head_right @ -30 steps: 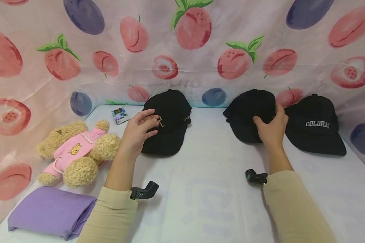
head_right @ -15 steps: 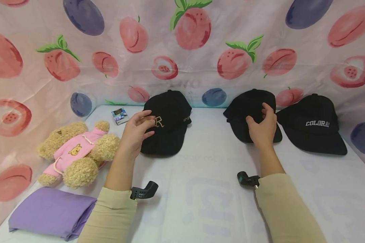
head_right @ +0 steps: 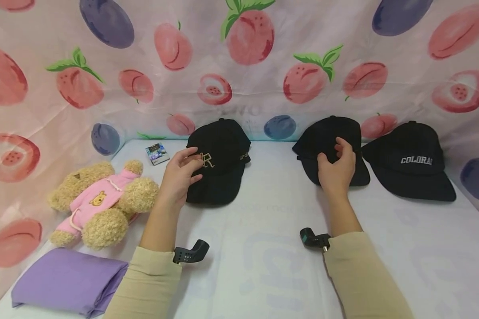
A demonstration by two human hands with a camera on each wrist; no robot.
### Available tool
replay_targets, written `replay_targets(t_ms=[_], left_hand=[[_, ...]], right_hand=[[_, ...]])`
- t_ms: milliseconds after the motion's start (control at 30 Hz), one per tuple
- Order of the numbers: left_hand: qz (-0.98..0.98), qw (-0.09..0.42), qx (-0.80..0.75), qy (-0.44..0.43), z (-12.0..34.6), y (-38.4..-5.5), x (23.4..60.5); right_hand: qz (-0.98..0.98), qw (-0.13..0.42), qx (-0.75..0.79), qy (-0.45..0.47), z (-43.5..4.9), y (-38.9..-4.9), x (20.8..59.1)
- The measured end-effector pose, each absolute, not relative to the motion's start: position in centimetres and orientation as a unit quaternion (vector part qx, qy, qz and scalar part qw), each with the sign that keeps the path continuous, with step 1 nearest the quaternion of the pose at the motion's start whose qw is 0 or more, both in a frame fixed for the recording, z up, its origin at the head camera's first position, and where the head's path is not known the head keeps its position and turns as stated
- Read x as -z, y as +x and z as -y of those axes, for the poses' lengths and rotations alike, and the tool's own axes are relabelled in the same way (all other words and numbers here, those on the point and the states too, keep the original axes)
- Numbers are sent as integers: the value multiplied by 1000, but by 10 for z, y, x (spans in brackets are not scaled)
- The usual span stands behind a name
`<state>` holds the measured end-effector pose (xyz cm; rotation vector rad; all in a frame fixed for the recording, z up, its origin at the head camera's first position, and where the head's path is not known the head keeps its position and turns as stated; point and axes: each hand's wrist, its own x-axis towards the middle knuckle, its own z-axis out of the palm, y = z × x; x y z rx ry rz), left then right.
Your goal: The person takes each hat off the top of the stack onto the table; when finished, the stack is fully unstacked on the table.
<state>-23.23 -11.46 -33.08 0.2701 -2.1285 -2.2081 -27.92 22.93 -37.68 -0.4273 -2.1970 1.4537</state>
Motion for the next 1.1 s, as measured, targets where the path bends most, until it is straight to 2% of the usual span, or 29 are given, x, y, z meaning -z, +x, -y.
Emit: replay_targets(t_ms=[300, 500, 667, 933, 1100], left_hand=[[697, 48, 709, 102, 117, -233, 333], [702, 54, 702, 109, 114, -235, 335], [709, 59, 694, 113, 111, -237, 339], [708, 75, 692, 117, 109, -238, 343], [712, 82, 687, 121, 111, -238, 343]], right_hand=[[787, 230, -555, -139, -211, -277, 373], [788, 208, -566, -124, -199, -274, 373], [794, 177, -571, -112, -191, -273, 373], [810, 89, -576, -56, -176, -275, 373], [810, 73, -581, -34, -169, -275, 373]])
